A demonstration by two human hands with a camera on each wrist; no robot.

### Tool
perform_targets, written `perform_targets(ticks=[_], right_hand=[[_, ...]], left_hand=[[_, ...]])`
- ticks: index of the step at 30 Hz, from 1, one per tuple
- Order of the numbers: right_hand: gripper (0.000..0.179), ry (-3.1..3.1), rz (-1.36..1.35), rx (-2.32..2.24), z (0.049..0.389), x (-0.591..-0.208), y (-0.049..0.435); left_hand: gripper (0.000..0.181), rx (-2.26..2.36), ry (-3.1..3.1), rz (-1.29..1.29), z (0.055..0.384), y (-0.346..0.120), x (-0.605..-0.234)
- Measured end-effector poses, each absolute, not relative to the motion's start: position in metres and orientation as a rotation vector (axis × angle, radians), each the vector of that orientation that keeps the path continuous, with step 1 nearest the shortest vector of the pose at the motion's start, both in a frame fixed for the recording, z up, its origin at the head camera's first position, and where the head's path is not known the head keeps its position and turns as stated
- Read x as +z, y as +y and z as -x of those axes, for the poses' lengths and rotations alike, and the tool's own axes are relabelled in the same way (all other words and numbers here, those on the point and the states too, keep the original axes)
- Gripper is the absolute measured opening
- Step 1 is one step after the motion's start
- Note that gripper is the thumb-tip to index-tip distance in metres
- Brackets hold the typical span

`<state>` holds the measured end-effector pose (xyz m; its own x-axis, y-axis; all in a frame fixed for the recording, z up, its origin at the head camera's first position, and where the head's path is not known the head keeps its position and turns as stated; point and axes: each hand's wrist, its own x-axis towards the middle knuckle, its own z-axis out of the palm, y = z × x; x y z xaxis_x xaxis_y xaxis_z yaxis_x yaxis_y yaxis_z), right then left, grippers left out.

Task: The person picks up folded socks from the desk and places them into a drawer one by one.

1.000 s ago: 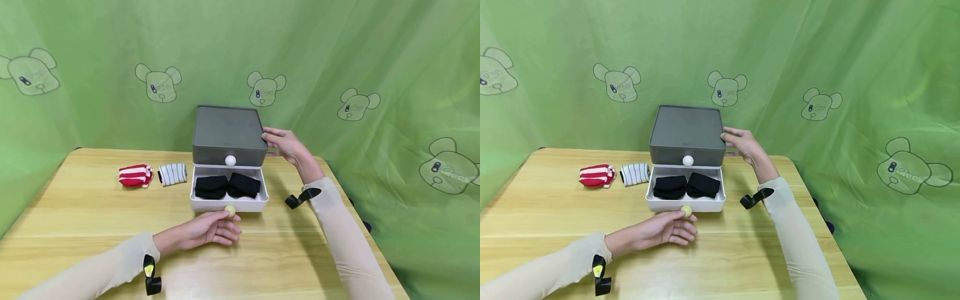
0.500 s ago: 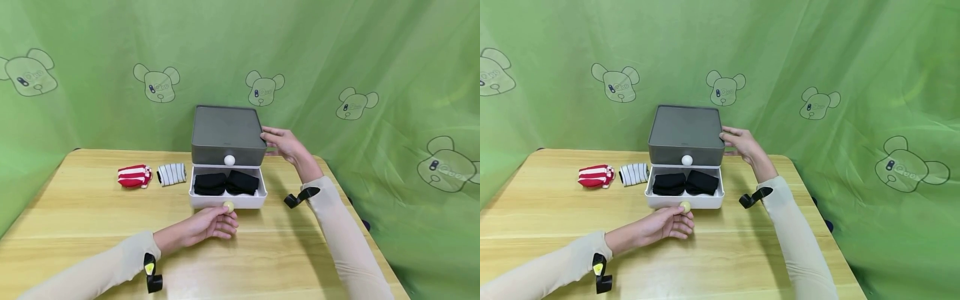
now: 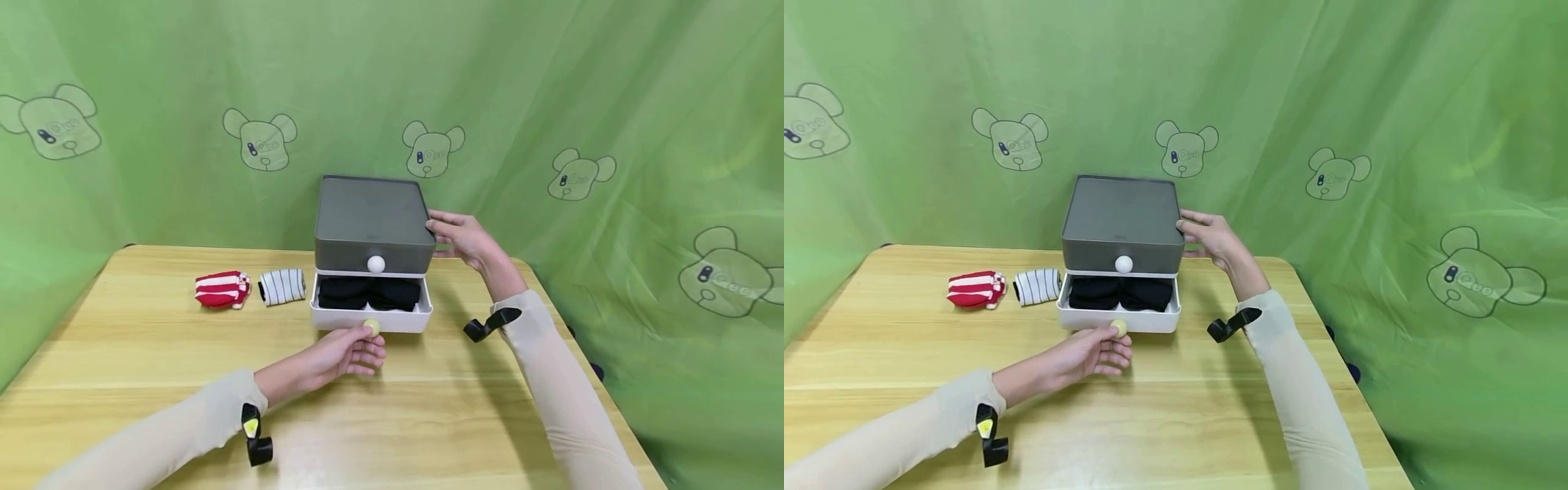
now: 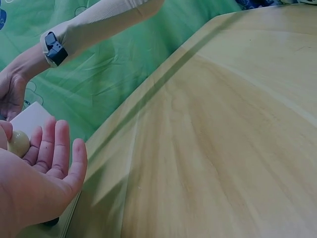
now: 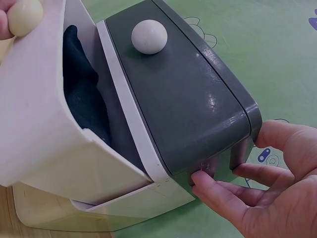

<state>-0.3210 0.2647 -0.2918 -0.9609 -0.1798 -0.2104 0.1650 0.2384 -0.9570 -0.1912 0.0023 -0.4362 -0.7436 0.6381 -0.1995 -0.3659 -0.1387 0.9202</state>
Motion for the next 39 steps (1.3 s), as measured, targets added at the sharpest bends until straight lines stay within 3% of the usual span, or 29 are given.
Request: perform_targets(ticks=[7,39], right_hand=[[0.057,2.236,-0.001,-1.798,0.323,-0.295,0.266],[0.056,2.241,0.002,-1.803,0.322,-0.293,0.265]], left_hand=[[0.034,1.964,1.498,-0.252,0.201,0.009,-0.435],[0.046,1.966,1.606,-0.196,0.240,0.016,-0.425]])
